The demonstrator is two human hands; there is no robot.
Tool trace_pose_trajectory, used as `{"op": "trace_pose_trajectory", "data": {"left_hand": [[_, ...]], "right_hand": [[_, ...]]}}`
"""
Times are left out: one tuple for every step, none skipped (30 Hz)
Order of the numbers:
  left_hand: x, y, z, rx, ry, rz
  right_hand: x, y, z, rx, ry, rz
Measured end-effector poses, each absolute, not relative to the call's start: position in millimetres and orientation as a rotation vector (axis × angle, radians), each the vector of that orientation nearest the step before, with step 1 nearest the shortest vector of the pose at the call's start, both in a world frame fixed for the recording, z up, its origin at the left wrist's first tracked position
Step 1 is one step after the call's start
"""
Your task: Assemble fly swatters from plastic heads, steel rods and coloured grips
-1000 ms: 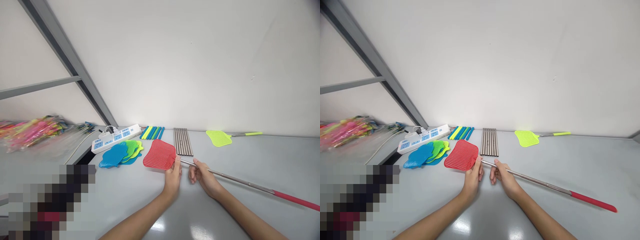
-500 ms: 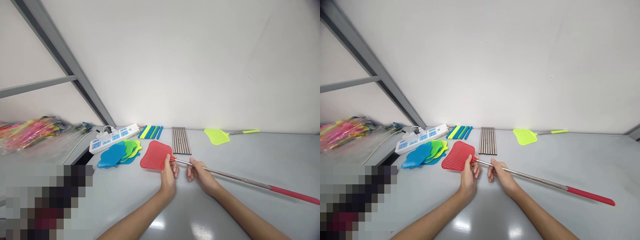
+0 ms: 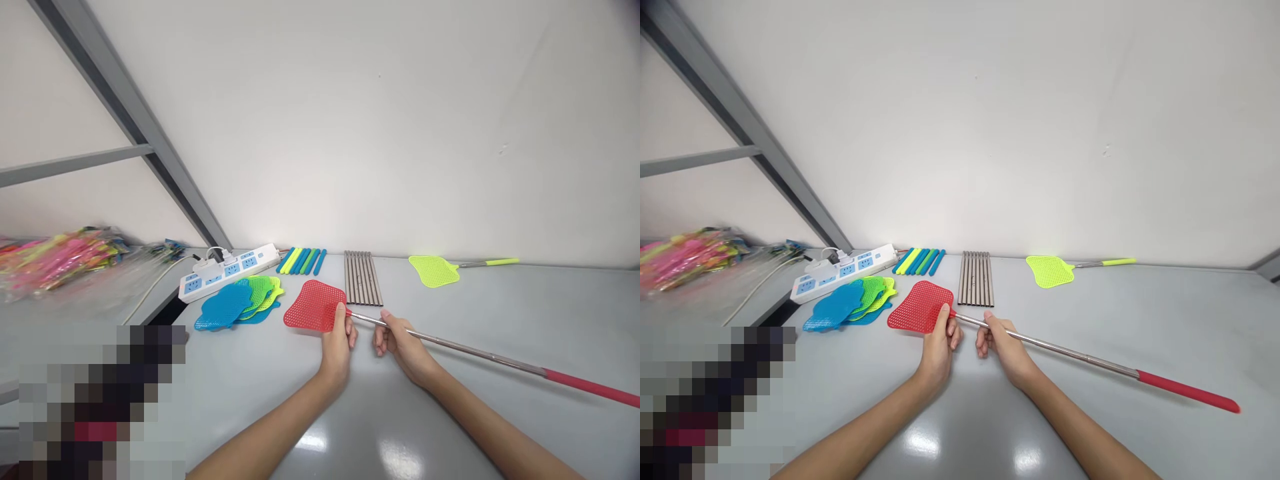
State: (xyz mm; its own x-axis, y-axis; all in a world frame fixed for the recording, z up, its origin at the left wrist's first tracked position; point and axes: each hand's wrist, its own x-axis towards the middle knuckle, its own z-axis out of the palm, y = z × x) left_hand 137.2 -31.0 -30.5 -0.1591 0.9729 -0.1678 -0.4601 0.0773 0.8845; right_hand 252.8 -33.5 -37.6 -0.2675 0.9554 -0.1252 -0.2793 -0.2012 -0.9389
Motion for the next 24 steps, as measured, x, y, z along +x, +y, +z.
{"op": "trace_pose_trajectory", "data": {"left_hand": [[137.2, -30.6, -30.4, 0.674, 1.047, 1.432], [137.1, -30.3, -30.4, 0.675, 1.047, 1.429], [137.1, -30.2, -30.5, 0.676, 1.044, 1.427], [137.0, -30.3, -30.5, 0.677, 1.042, 1.427], [137.0, -30.6, -30.6, 0.679, 1.042, 1.427], [137.1, -31.1, -30.5, 0.685, 1.047, 1.426], [137.2, -31.9, -30.3, 0.695, 1.057, 1.424], [137.3, -32.8, -30.0, 0.712, 1.069, 1.419], [137.4, -33.6, -29.6, 0.737, 1.082, 1.417], [137.5, -34.4, -29.1, 0.766, 1.091, 1.417], [137.6, -35.0, -28.7, 0.796, 1.098, 1.418], [137.6, -35.5, -28.2, 0.823, 1.105, 1.418], [137.6, -35.7, -27.8, 0.843, 1.114, 1.417], [137.6, -35.9, -27.3, 0.859, 1.124, 1.415], [137.6, -35.9, -26.7, 0.872, 1.131, 1.412], [137.6, -36.0, -26.0, 0.883, 1.134, 1.406], [137.7, -36.1, -25.2, 0.893, 1.131, 1.401], [137.8, -36.2, -24.4, 0.900, 1.124, 1.397], [137.9, -36.4, -23.7, 0.902, 1.116, 1.395], [138.1, -36.7, -23.2, 0.902, 1.111, 1.389], [138.2, -36.9, -23.1, 0.902, 1.109, 1.381], [138.2, -37.2, -23.4, 0.903, 1.109, 1.371], [138.2, -37.4, -24.1, 0.908, 1.106, 1.357], [138.0, -37.5, -25.2, 0.915, 1.104, 1.340]], "right_hand": [[253.1, -33.5, -37.7, -0.963, -1.059, 1.648], [253.3, -33.6, -37.4, -0.963, -1.059, 1.653], [253.3, -33.6, -36.9, -0.965, -1.060, 1.659], [253.3, -33.7, -36.1, -0.967, -1.065, 1.664], [253.3, -33.7, -35.2, -0.968, -1.071, 1.669], [253.2, -33.7, -34.4, -0.969, -1.076, 1.671], [253.1, -33.6, -33.8, -0.967, -1.078, 1.672], [253.1, -33.4, -33.5, -0.962, -1.075, 1.672], [253.0, -33.3, -33.5, -0.955, -1.069, 1.676], [253.0, -33.1, -33.8, -0.947, -1.063, 1.681], [253.1, -32.8, -34.4, -0.940, -1.058, 1.685], [253.1, -32.6, -35.2, -0.933, -1.058, 1.688], [253.2, -32.5, -36.0, -0.928, -1.061, 1.690], [253.2, -32.4, -36.8, -0.925, -1.067, 1.689], [253.2, -32.4, -37.4, -0.925, -1.074, 1.686], [253.2, -32.4, -37.8, -0.928, -1.081, 1.682], [253.1, -32.6, -38.0, -0.930, -1.086, 1.680], [253.0, -32.7, -37.8, -0.933, -1.090, 1.677], [252.8, -32.9, -37.5, -0.933, -1.093, 1.675], [252.7, -33.2, -36.9, -0.931, -1.098, 1.672], [252.6, -33.4, -36.1, -0.929, -1.104, 1.669], [252.4, -33.6, -35.3, -0.928, -1.114, 1.666], [252.3, -33.7, -34.5, -0.929, -1.126, 1.663], [252.2, -33.9, -33.7, -0.933, -1.135, 1.660]]}}
